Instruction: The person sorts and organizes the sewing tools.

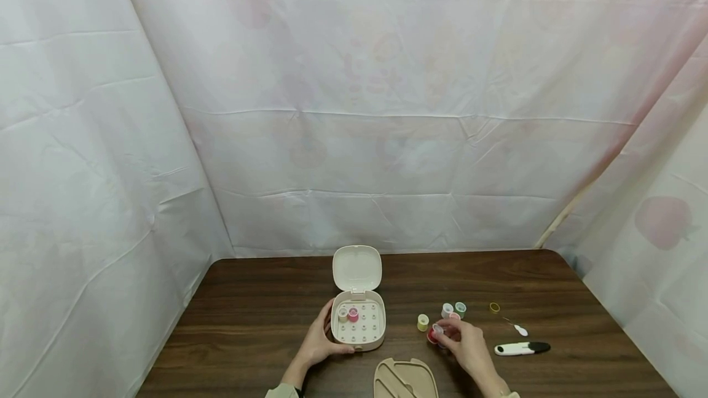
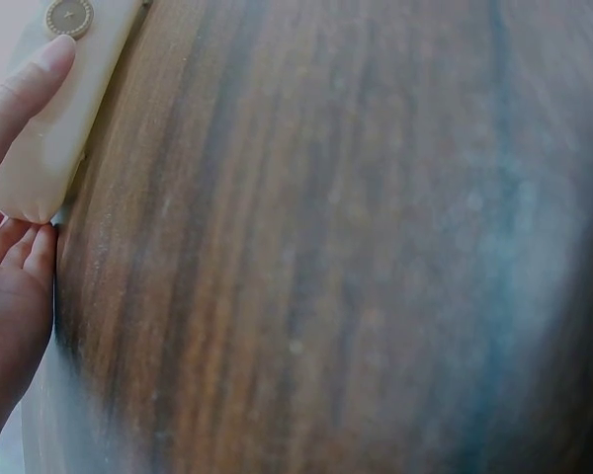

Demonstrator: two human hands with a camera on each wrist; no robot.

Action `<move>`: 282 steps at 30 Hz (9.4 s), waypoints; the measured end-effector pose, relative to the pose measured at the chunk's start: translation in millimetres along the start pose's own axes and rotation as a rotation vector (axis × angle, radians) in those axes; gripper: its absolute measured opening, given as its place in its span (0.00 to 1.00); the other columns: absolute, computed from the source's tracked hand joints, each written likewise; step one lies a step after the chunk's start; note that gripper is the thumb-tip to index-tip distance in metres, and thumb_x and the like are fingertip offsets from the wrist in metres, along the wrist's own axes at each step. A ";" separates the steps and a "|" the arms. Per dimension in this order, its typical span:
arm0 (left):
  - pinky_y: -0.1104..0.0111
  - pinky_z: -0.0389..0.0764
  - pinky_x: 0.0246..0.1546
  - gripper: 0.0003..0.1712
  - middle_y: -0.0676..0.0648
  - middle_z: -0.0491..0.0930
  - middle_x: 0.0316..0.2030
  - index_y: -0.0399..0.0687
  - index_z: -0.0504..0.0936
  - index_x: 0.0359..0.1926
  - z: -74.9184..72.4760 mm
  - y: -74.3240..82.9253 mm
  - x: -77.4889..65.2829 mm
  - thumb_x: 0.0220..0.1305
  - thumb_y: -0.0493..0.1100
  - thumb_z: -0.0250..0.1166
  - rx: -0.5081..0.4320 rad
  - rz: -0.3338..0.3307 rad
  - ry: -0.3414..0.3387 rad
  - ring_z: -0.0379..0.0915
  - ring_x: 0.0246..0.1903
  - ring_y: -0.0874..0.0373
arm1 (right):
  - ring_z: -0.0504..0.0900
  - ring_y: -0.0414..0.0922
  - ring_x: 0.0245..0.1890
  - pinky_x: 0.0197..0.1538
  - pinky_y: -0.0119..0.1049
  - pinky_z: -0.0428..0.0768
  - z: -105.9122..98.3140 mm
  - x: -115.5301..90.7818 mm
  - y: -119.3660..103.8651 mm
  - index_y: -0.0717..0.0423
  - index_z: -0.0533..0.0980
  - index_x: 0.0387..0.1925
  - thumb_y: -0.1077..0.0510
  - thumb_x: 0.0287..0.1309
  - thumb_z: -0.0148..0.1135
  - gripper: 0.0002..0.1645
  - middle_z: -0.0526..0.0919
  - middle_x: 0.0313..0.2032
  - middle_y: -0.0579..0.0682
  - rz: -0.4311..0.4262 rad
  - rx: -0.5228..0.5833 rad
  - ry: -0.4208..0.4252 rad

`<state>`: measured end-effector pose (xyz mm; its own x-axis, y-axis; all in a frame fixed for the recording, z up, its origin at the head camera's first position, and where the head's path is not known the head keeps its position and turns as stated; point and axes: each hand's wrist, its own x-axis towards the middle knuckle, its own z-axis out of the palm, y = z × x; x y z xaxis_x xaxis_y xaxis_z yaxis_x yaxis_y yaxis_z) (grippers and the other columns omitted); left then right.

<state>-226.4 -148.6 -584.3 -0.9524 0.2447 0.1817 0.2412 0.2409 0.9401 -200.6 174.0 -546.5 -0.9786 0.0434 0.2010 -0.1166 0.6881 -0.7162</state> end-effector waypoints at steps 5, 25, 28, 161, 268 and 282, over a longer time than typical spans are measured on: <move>0.48 0.55 0.58 0.63 0.27 0.54 0.60 0.28 0.47 0.64 -0.6 17.7 -4.0 0.29 0.36 0.77 -0.025 -0.002 -0.009 0.50 0.60 0.36 | 0.73 0.35 0.18 0.20 0.26 0.72 -0.3 -1.5 -0.1 0.49 0.80 0.27 0.58 0.40 0.70 0.07 0.78 0.20 0.40 0.006 0.006 0.010; 0.51 0.56 0.59 0.65 0.30 0.53 0.61 0.32 0.46 0.65 -0.7 -0.5 -0.7 0.28 0.38 0.78 -0.010 -0.018 -0.005 0.49 0.60 0.39 | 0.65 0.30 0.15 0.15 0.23 0.66 6.6 1.0 -14.2 0.52 0.80 0.24 0.66 0.31 0.73 0.13 0.69 0.15 0.35 -0.271 0.094 0.205; 0.52 0.57 0.58 0.66 0.32 0.54 0.61 0.33 0.46 0.65 -0.7 -9.4 0.5 0.28 0.41 0.78 0.002 -0.007 -0.001 0.50 0.61 0.41 | 0.64 0.30 0.15 0.15 0.23 0.66 9.1 2.4 -17.5 0.53 0.80 0.24 0.66 0.30 0.73 0.13 0.68 0.14 0.36 -0.280 0.109 0.198; 0.52 0.60 0.57 0.64 0.30 0.55 0.60 0.31 0.46 0.65 2.8 -16.8 2.3 0.29 0.39 0.78 0.015 0.050 0.002 0.53 0.59 0.38 | 0.61 0.34 0.13 0.13 0.25 0.60 90.8 52.8 -77.8 0.58 0.82 0.34 0.57 0.37 0.72 0.17 0.67 0.13 0.44 -0.224 0.082 -0.234; 0.49 0.55 0.58 0.62 0.27 0.52 0.60 0.27 0.46 0.64 -1.0 23.1 -8.1 0.30 0.35 0.77 -0.042 0.004 -0.004 0.48 0.60 0.36 | 0.67 0.32 0.12 0.21 0.31 0.67 17.5 -13.3 17.3 0.63 0.77 0.26 0.59 0.30 0.75 0.19 0.74 0.13 0.43 0.227 0.099 0.285; 0.51 0.55 0.58 0.65 0.29 0.53 0.61 0.31 0.46 0.65 0.6 -2.5 -3.0 0.28 0.37 0.78 -0.033 0.001 0.010 0.49 0.60 0.38 | 0.65 0.31 0.11 0.17 0.28 0.65 10.9 -11.2 3.9 0.58 0.77 0.22 0.60 0.29 0.75 0.15 0.72 0.12 0.42 0.201 0.129 0.304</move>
<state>-224.0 -149.4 -587.3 -0.9541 0.2354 0.1854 0.2361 0.2094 0.9489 -192.0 168.3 -558.8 -0.8915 0.3944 0.2230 0.0334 0.5481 -0.8357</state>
